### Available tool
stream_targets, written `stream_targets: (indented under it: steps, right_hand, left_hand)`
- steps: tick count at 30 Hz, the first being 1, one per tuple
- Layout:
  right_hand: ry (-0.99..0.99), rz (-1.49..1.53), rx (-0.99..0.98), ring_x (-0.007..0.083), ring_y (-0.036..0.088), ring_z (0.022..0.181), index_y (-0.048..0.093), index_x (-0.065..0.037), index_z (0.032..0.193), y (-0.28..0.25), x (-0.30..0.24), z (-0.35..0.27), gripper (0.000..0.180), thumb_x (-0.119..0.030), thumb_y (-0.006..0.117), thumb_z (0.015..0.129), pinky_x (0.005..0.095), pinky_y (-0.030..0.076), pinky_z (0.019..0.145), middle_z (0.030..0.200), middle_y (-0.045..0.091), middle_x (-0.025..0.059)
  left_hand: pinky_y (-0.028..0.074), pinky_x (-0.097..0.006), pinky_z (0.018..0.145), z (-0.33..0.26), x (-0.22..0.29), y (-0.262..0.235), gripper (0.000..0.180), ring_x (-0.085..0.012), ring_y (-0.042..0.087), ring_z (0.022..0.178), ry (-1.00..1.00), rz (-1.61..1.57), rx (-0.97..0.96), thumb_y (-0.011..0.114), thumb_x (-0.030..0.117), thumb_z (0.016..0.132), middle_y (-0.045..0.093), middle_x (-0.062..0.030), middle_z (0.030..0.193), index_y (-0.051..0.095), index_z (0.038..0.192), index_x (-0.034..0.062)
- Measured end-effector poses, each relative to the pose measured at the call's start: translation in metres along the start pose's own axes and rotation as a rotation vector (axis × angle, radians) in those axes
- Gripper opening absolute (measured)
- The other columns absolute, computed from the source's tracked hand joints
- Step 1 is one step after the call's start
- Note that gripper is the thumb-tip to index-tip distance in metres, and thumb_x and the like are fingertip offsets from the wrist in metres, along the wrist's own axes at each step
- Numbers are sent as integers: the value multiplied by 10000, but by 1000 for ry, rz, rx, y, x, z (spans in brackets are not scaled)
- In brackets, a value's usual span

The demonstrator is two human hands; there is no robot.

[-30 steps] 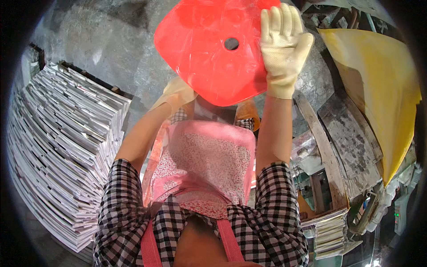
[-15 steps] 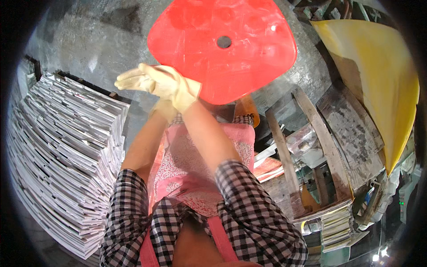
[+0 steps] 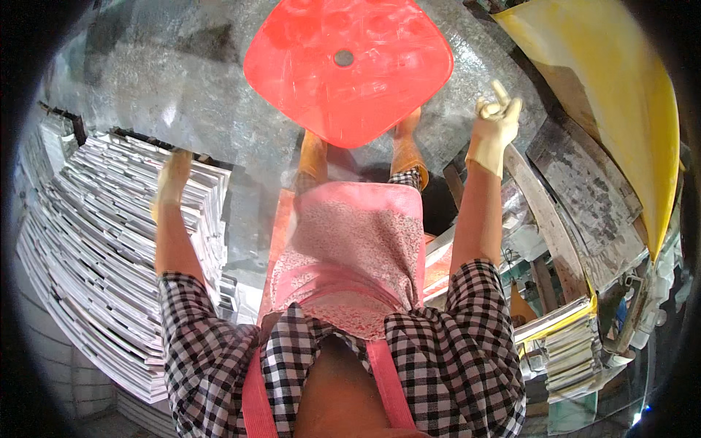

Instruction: The person repeatedly picks up rectangular tiles from a conveyor belt and stacks them onto a yellow tray. The person wears gloves and an apron while performing this repetitive stacking task in a factory setting.

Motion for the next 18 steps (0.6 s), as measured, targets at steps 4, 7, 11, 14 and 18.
stream_targets:
  steps: [4, 7, 11, 14, 18]
  right_hand:
    - [161, -216, -242, 187, 647, 736, 662, 64, 1265, -66, 60, 2, 602, -485, 471, 1109, 362, 538, 827, 860, 742, 113]
    - [315, -365, -357, 199, 704, 920, 653, 21, 1304, -65, 116, -3, 587, -503, 499, 1090, 353, 548, 929, 1048, 754, 133]
    - [492, -7, -236, 212, 695, 1043, 625, -38, 1352, -30, 166, -19, 546, -495, 466, 1098, 349, 548, 973, 1162, 720, 108]
    - [576, 400, -168, 219, 678, 1102, 597, -54, 1378, -2, 192, -40, 534, -486, 437, 1108, 357, 550, 995, 1242, 692, 101]
    - [552, 439, -136, 229, 663, 1130, 591, -64, 1388, 7, 192, -48, 533, -487, 430, 1105, 371, 542, 1008, 1271, 678, 99]
  left_hand:
    - [246, -558, 1249, 6, 11, -52, 633, -275, 268, 1580, -225, 862, 487, 457, 411, 1078, 272, -96, 1721, 352, 1629, 117]
    - [309, -476, 1237, 24, 96, -106, 567, -331, 400, 1504, 240, 56, 1100, 429, 421, 1098, 461, -174, 1603, 465, 1551, 83]
    - [373, -477, 1203, -17, 266, -105, 471, -395, 430, 1481, 911, -1901, -87, 528, 401, 1081, 537, -214, 1523, 589, 1438, 101]
    - [210, -608, 1284, -89, 377, -37, 778, -485, 329, 1515, 994, -2165, -1403, 495, 486, 1048, 371, -308, 1615, 393, 1528, -118]
    - [266, -590, 1265, -136, 433, 30, 718, -487, 404, 1470, 496, -1883, -1347, 345, 435, 1124, 475, -369, 1507, 420, 1455, -198]
Point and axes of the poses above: each hand's wrist, its own z-axis towards the middle knuckle, its own y-axis out of the palm, x = y × z, the point moved 1 cm from there along z, towards the middle knuckle
